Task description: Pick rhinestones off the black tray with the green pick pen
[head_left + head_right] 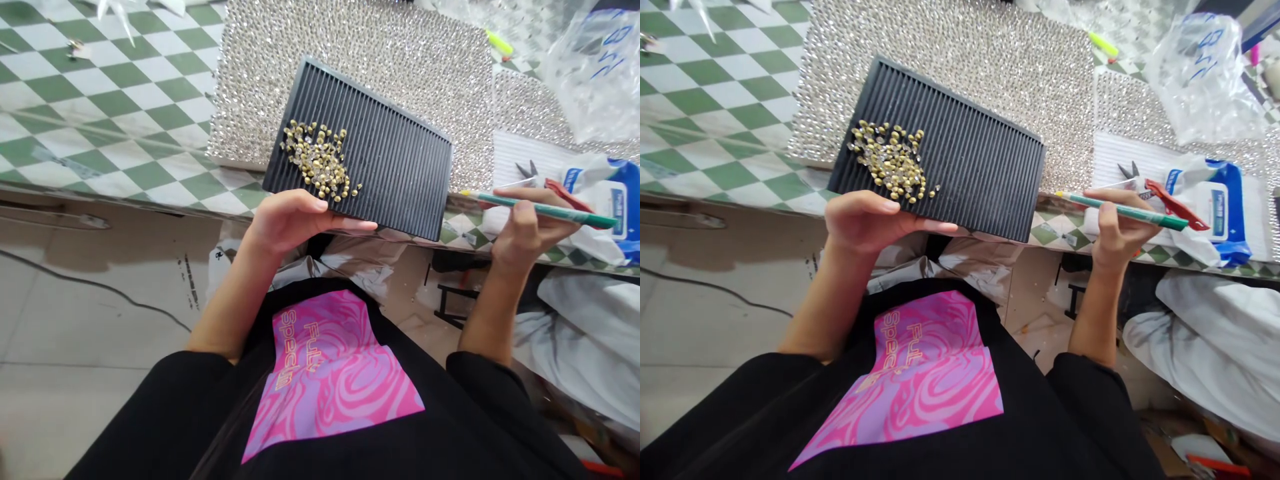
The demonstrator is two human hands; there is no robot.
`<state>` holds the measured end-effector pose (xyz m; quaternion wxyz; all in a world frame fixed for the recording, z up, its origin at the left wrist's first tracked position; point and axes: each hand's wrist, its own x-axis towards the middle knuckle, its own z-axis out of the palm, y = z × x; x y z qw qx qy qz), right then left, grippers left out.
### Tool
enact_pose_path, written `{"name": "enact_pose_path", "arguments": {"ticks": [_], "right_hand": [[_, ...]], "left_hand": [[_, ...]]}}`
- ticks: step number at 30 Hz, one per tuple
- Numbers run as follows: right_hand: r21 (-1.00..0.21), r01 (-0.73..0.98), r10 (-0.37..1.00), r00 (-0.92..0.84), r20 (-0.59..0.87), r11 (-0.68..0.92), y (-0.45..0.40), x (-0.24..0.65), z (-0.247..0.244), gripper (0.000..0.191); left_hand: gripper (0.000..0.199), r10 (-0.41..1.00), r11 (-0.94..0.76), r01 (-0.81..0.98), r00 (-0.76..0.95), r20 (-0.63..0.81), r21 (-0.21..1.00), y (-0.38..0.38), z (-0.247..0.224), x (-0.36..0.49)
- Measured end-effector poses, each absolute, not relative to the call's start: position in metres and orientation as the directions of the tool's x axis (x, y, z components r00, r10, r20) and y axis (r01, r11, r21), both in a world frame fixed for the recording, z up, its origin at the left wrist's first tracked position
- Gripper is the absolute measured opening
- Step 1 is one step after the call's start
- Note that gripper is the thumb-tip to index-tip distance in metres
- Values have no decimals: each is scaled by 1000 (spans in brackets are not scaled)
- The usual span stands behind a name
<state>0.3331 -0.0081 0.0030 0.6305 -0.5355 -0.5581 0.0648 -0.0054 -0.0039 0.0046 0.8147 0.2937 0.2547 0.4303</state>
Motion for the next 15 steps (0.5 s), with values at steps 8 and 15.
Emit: {"name": "enact_pose_path", "arguments": {"ticks": [8,15], "right_hand": [[-670,506,617,300,728,543,-3,329,0,14],[-640,498,619,236,749,585,-5,331,0,10]], "left_hand": [[11,834,486,-523,516,-194,700,-4,9,-5],[17,824,473,-472,536,-183,744,-2,2,-6]]}}
